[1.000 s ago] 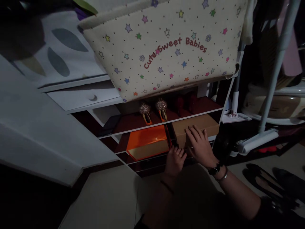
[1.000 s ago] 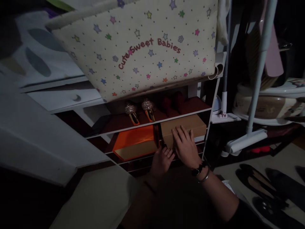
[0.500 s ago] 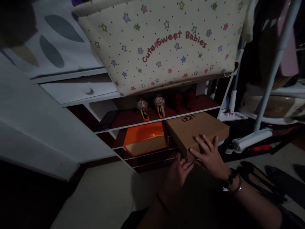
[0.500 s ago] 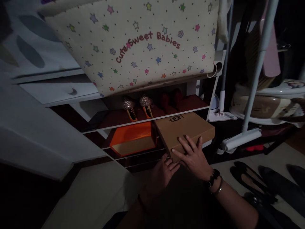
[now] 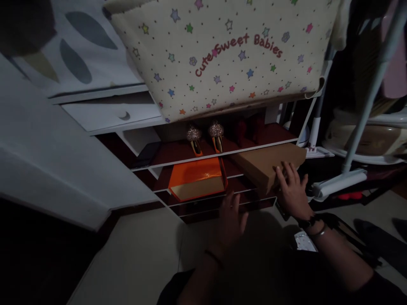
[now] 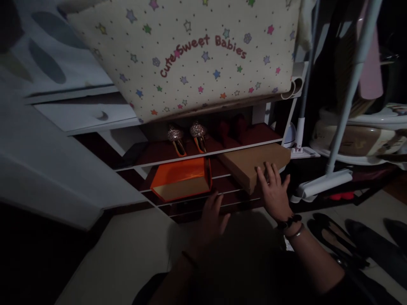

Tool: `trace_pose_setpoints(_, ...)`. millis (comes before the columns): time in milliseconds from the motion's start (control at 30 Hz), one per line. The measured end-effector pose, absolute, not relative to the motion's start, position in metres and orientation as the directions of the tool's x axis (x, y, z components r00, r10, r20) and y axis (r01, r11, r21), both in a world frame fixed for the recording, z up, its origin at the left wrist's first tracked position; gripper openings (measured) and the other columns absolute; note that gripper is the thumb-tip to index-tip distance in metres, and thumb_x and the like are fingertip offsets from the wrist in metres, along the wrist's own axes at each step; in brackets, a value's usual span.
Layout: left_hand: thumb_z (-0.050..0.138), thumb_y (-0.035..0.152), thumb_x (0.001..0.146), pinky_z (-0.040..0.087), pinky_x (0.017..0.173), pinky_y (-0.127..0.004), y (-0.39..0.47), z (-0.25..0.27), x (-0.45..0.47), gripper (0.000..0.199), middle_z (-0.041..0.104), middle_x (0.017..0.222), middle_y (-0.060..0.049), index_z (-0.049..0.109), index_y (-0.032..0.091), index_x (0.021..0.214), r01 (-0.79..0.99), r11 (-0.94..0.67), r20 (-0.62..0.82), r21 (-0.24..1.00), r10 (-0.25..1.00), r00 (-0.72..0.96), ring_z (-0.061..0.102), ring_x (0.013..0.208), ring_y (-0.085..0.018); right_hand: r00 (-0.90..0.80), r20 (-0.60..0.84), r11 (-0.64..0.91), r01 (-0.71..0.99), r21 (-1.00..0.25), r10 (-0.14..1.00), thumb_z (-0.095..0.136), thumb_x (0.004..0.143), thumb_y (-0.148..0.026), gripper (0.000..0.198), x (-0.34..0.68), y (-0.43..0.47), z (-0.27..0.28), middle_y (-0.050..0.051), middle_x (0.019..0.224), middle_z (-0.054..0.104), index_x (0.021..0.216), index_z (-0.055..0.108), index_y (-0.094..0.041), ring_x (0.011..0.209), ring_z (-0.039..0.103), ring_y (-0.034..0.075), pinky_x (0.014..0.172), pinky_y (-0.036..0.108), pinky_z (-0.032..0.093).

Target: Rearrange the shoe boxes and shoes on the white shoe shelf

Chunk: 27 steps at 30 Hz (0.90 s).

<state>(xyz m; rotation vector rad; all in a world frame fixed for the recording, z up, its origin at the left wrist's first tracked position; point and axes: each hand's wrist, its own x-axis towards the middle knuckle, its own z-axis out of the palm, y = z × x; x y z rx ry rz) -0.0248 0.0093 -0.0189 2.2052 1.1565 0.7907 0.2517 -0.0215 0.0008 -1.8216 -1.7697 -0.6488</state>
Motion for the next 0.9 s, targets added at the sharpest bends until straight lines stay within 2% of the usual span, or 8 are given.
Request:
trace_pose_setpoints(67,0.067,0.025,0.094,0.023,0.131,-0.068,0.006,-0.013,-0.029,0.066,0.033,0.175,-0.019,0.051,0.016,0.157,0.661,-0.673,0.309,0.331,0.739,0.598,0.025,0.164,-0.040,0.040,0.711,0.023,0.997,-0.079,0.702,0.058,0.095,-0.012,0.094,0.245,-0.028,0.005,0.029,0.174,0.024,0.175,0.010,-0.024,0.159,0.029,0.052,0.112,0.090,0.028)
trace_pose_setpoints(133,0.067,0.026,0.097,0.026,0.130,-0.069,0.001,-0.009,-0.030,0.064,0.031,0.176,-0.020,0.050,0.014,0.158,0.674,-0.727,0.285,0.126,0.678,0.678,0.025,0.164,-0.040,0.005,0.778,0.137,0.984,-0.116,0.629,0.062,0.094,-0.015,0.094,0.232,-0.037,0.011,0.027,0.172,0.030,0.175,0.016,-0.025,0.157,0.034,0.050,0.117,0.085,0.029)
trace_pose_setpoints(267,0.058,0.035,0.105,0.028,0.130,-0.068,-0.006,-0.009,-0.026,0.056,0.037,0.173,-0.020,0.052,0.012,0.156,0.643,-0.766,0.262,0.014,0.624,0.737,0.029,0.163,-0.038,-0.148,0.819,0.453,0.880,-0.147,0.554,0.062,0.095,-0.012,0.081,0.190,-0.060,0.020,0.019,0.158,0.052,0.169,0.034,-0.027,0.148,0.049,0.038,0.125,0.071,0.032)
trace_pose_setpoints(367,0.052,0.033,0.108,0.028,0.131,-0.068,-0.006,-0.017,-0.024,0.054,0.040,0.172,-0.018,0.051,0.014,0.158,0.614,-0.789,0.247,0.021,0.600,0.761,0.029,0.164,-0.036,-0.380,0.757,0.685,0.719,-0.120,0.531,0.057,0.098,-0.014,0.067,0.152,-0.074,0.020,0.016,0.146,0.065,0.164,0.043,-0.020,0.147,0.052,0.032,0.131,0.067,0.023)
trace_pose_setpoints(500,0.050,0.033,0.109,0.028,0.130,-0.070,0.002,-0.028,-0.026,0.050,0.038,0.173,-0.019,0.053,0.017,0.156,0.609,-0.785,0.197,0.113,0.618,0.761,0.030,0.164,-0.035,-0.675,0.526,0.823,0.561,-0.089,0.517,0.056,0.104,-0.034,0.055,0.131,-0.072,0.015,0.013,0.149,0.066,0.157,0.051,-0.018,0.148,0.052,0.029,0.136,0.062,0.008)
trace_pose_setpoints(633,0.072,0.031,0.095,0.030,0.131,-0.065,0.022,-0.034,-0.034,0.066,0.039,0.171,-0.021,0.052,0.017,0.157,0.546,-0.755,0.146,0.362,0.625,0.767,0.036,0.160,-0.037,-0.411,0.547,0.581,0.794,-0.178,0.729,0.055,0.108,-0.034,0.038,0.157,-0.056,0.013,0.017,0.149,0.065,0.140,0.065,-0.016,0.145,0.054,0.037,0.124,0.071,0.032)
trace_pose_setpoints(733,0.077,0.034,0.090,0.034,0.131,-0.057,0.046,-0.035,-0.039,0.070,0.042,0.169,-0.023,0.055,0.014,0.154,0.484,-0.600,0.146,0.637,0.710,0.689,0.034,0.162,-0.035,-0.226,0.642,0.528,0.784,-0.327,0.733,0.049,0.110,-0.027,0.030,0.176,-0.052,0.016,0.016,0.134,0.072,0.131,0.069,-0.018,0.128,0.064,0.032,0.106,0.056,0.053)
trace_pose_setpoints(900,0.066,0.052,0.097,0.028,0.133,-0.058,0.065,-0.023,-0.041,0.082,0.042,0.169,-0.022,0.040,0.013,0.164,0.287,-0.380,0.180,0.879,0.823,0.538,0.038,0.160,-0.035,-0.277,0.663,0.580,0.762,-0.289,0.695,0.051,0.110,-0.026,0.023,0.178,-0.057,0.025,0.012,0.115,0.077,0.122,0.069,-0.018,0.109,0.068,0.029,0.096,0.051,0.054)
